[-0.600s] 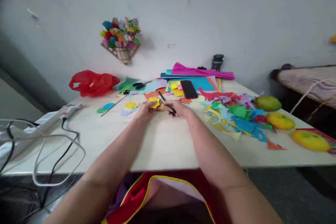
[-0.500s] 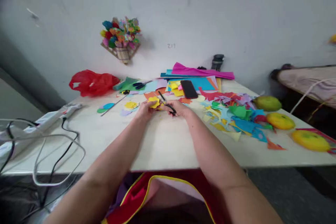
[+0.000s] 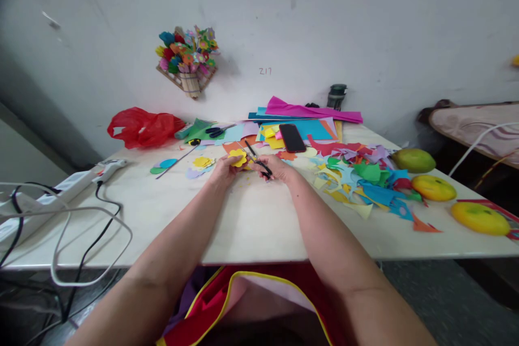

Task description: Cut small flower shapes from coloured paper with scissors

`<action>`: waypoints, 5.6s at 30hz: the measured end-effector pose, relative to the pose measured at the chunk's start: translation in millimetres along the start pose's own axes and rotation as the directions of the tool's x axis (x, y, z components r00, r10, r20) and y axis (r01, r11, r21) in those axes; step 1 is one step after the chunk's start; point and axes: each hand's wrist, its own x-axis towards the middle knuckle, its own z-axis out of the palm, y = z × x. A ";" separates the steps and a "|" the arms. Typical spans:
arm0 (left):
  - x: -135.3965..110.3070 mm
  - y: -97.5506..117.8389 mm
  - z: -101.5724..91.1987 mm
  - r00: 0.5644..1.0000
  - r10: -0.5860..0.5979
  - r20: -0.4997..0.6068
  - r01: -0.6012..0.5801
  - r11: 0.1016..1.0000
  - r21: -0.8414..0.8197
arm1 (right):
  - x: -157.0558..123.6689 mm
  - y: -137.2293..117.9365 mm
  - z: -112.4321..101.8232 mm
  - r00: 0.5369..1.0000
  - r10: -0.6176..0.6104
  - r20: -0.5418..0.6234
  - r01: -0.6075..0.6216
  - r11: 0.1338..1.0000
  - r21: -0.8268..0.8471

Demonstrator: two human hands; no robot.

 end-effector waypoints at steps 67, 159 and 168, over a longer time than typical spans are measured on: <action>-1.0 -2.4 2.5 0.993 -0.061 0.104 0.040 0.980 0.193 | 15.3 5.3 2.0 0.916 -0.083 -0.392 0.188 0.954 0.236; 6.8 13.7 -2.7 0.945 -0.201 -0.259 0.161 0.973 -0.167 | -8.2 -6.9 -19.6 0.993 0.083 0.083 -0.060 0.967 -0.246; 9.3 11.3 -5.8 0.948 -0.198 -0.251 0.159 0.973 -0.167 | -5.4 -4.9 -20.3 0.993 0.081 0.087 -0.057 0.968 -0.246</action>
